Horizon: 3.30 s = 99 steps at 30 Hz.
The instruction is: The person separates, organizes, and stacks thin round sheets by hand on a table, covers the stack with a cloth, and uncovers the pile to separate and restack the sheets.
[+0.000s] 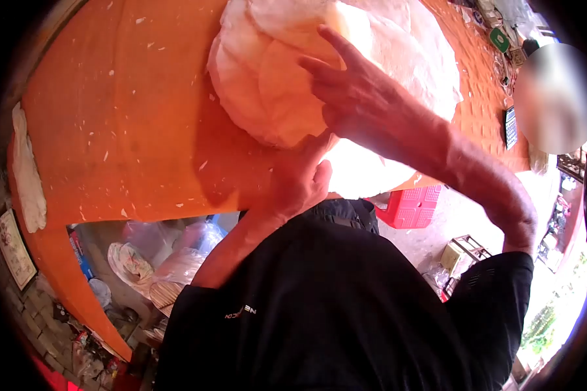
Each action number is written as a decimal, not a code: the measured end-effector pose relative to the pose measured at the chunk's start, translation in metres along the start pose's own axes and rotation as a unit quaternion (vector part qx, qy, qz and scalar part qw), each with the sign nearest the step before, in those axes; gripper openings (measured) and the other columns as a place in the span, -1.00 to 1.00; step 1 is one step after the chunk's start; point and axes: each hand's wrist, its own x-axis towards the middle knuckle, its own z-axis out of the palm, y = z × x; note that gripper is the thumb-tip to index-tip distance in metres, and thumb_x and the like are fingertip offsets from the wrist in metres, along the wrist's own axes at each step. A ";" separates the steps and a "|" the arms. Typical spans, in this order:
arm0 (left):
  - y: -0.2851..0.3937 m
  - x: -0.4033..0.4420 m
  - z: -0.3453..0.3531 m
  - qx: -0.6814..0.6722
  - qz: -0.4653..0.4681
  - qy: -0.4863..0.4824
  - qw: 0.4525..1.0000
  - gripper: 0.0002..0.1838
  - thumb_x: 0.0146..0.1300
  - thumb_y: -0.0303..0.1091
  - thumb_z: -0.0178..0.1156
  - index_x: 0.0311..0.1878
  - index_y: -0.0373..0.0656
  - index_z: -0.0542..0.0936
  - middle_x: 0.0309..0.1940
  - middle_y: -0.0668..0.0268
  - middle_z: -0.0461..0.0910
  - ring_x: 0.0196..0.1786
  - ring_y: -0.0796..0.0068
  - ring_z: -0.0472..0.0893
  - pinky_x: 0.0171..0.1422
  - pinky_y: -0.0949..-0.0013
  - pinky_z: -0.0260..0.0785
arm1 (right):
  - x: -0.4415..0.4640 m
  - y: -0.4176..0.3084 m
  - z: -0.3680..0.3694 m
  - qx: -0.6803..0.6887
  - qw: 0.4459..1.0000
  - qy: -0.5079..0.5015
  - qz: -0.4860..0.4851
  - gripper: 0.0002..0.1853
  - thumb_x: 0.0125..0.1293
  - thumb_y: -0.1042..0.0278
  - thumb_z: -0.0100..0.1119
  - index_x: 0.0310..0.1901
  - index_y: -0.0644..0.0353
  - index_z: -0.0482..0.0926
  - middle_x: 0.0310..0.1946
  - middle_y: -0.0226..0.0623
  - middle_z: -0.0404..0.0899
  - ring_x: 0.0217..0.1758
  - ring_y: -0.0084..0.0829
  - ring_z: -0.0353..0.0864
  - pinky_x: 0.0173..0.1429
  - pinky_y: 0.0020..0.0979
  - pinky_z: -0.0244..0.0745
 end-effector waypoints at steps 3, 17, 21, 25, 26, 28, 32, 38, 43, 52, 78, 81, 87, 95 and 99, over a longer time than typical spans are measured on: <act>-0.009 -0.009 -0.010 -0.234 -0.067 0.079 0.967 -0.57 0.13 -0.52 0.11 0.13 -0.19 0.53 -0.24 0.16 0.56 -0.21 0.27 0.56 -0.12 0.36 0.45 | -0.008 0.022 -0.019 0.066 0.993 0.100 -0.014 -0.75 -0.02 0.40 0.22 -0.23 0.05 0.62 -0.27 -0.33 0.53 0.05 -0.30 0.51 0.43 -0.19 0.24; -0.129 0.017 -0.070 -0.684 -0.122 0.205 0.690 -0.47 0.42 0.08 -0.11 0.24 -0.12 0.39 0.20 0.21 0.44 0.23 0.22 0.42 0.29 0.10 0.34 | -0.100 0.144 0.072 0.359 0.847 0.210 0.331 -0.72 0.11 0.41 0.22 -0.10 0.19 0.66 -0.28 -0.30 0.62 -0.20 -0.39 0.58 -0.07 -0.42 0.48; -0.104 0.039 -0.056 -0.746 -0.260 0.168 0.590 -0.29 0.39 0.23 -0.19 0.43 -0.06 0.23 0.37 0.22 0.31 0.44 0.19 0.21 0.50 0.06 0.03 | -0.102 0.088 0.165 0.722 0.410 0.237 0.504 -0.62 0.13 0.30 0.35 -0.09 0.40 0.61 -0.24 -0.27 0.66 -0.22 -0.46 0.64 -0.12 -0.43 0.54; -0.100 0.041 -0.043 -0.665 -0.225 0.219 0.677 -0.40 0.38 0.01 0.04 0.33 -0.19 0.34 0.27 0.26 0.43 0.29 0.26 0.41 0.40 0.18 0.21 | -0.098 0.054 0.133 0.700 0.432 0.255 0.509 -0.60 0.15 0.32 0.35 -0.07 0.46 0.57 -0.26 -0.23 0.65 -0.24 -0.45 0.64 -0.16 -0.47 0.53; -0.105 0.037 -0.038 -0.584 -0.256 0.230 0.736 -0.45 0.32 -0.13 0.14 0.30 -0.20 0.36 0.21 0.26 0.46 0.23 0.30 0.45 0.34 0.21 0.27 | -0.102 0.046 0.130 0.699 0.432 0.256 0.509 -0.60 0.15 0.32 0.35 -0.07 0.46 0.57 -0.26 -0.23 0.65 -0.24 -0.45 0.64 -0.16 -0.47 0.53; -0.117 0.034 -0.029 -0.496 -0.278 0.242 0.786 -0.47 0.27 -0.27 0.23 0.27 -0.21 0.39 0.16 0.26 0.50 0.18 0.33 0.49 0.28 0.25 0.34 | -0.105 0.034 0.140 0.701 0.373 0.262 0.548 -0.63 0.15 0.36 0.34 -0.09 0.45 0.58 -0.29 -0.24 0.65 -0.29 -0.44 0.65 -0.23 -0.45 0.54; -0.123 0.033 -0.027 -0.491 -0.264 0.253 0.791 -0.51 0.14 -0.50 0.26 0.18 -0.22 0.44 0.05 0.25 0.55 0.10 0.39 0.53 0.17 0.30 0.42 | -0.124 0.033 0.166 0.726 0.366 0.173 0.557 -0.65 0.15 0.36 0.32 -0.10 0.45 0.59 -0.30 -0.21 0.66 -0.29 -0.39 0.68 -0.29 -0.43 0.58; -0.121 0.035 -0.020 -0.486 -0.284 0.254 0.787 -0.57 0.11 -0.50 0.21 0.10 -0.16 0.44 0.02 0.24 0.53 0.07 0.35 0.53 0.13 0.25 0.45 | -0.106 0.058 0.163 0.735 0.342 0.220 0.543 -0.64 0.19 0.29 0.31 -0.11 0.42 0.57 -0.26 -0.21 0.66 -0.25 -0.36 0.67 -0.13 -0.40 0.59; -0.113 0.038 -0.018 -0.390 -0.302 0.317 0.810 -0.61 -0.01 -0.47 0.25 -0.05 -0.28 0.46 -0.14 0.19 0.54 -0.13 0.37 0.55 -0.06 0.27 0.47 | -0.094 0.057 0.127 0.617 0.484 0.267 0.560 -0.69 0.12 0.39 0.34 -0.12 0.35 0.61 -0.25 -0.27 0.67 -0.26 -0.44 0.65 -0.11 -0.43 0.58; -0.111 -0.035 -0.192 -0.405 -0.190 0.391 0.804 -0.43 0.11 -0.49 0.24 0.25 -0.35 0.40 0.14 0.08 0.52 0.15 0.15 0.55 0.25 0.11 0.42 | 0.036 0.068 0.083 0.615 0.656 0.313 0.305 -0.73 0.16 0.34 0.25 -0.15 0.30 0.66 -0.26 -0.27 0.64 -0.30 -0.45 0.61 -0.20 -0.43 0.52; -0.084 -0.051 -0.113 -0.301 -0.267 0.278 0.872 -0.79 0.29 -0.49 0.16 -0.01 -0.25 0.51 -0.29 0.26 0.62 -0.26 0.48 0.63 -0.13 0.45 0.50 | -0.073 0.126 0.181 0.746 0.156 0.275 0.586 -0.42 0.19 0.21 0.36 0.06 0.47 0.34 -0.07 0.06 0.49 -0.09 -0.16 0.62 -0.15 -0.30 0.62; -0.057 -0.035 -0.055 -0.390 -0.323 0.156 0.848 -0.79 0.36 -0.40 0.10 0.01 -0.24 0.50 -0.28 0.21 0.62 -0.27 0.41 0.64 -0.15 0.41 0.50 | -0.049 0.135 0.173 0.742 0.266 0.250 0.562 -0.58 0.16 0.20 0.37 -0.10 0.35 0.51 -0.44 -0.22 0.57 -0.44 -0.38 0.61 -0.42 -0.44 0.51; -0.054 0.000 0.015 -0.635 -0.360 0.009 0.684 -0.56 0.47 -0.05 -0.10 0.09 -0.26 0.46 -0.12 0.06 0.61 -0.07 0.17 0.63 -0.01 0.22 0.50 | -0.039 0.097 0.031 0.636 0.572 0.434 0.283 -0.79 0.22 0.50 0.16 -0.11 0.28 0.62 -0.37 -0.29 0.63 -0.36 -0.47 0.62 -0.28 -0.48 0.50; -0.051 0.037 0.040 -0.817 -0.193 0.069 0.539 -0.42 0.44 0.09 -0.24 0.39 0.00 0.28 0.34 0.27 0.35 0.32 0.16 0.40 0.24 0.03 0.40 | -0.171 0.049 0.105 0.704 0.410 0.165 0.556 -0.73 0.21 0.18 0.28 -0.32 0.25 0.61 -0.54 -0.35 0.59 -0.60 -0.53 0.54 -0.51 -0.50 0.41; -0.034 0.042 0.045 -0.765 -0.275 0.123 0.569 -0.35 0.43 0.16 -0.18 0.45 0.02 0.19 0.38 0.32 0.30 0.36 0.18 0.36 0.30 0.05 0.35 | -0.191 0.021 0.139 0.330 0.705 0.070 0.623 -0.55 0.08 0.01 0.41 -0.23 0.27 0.59 -0.54 -0.22 0.58 -0.48 -0.38 0.60 -0.39 -0.39 0.48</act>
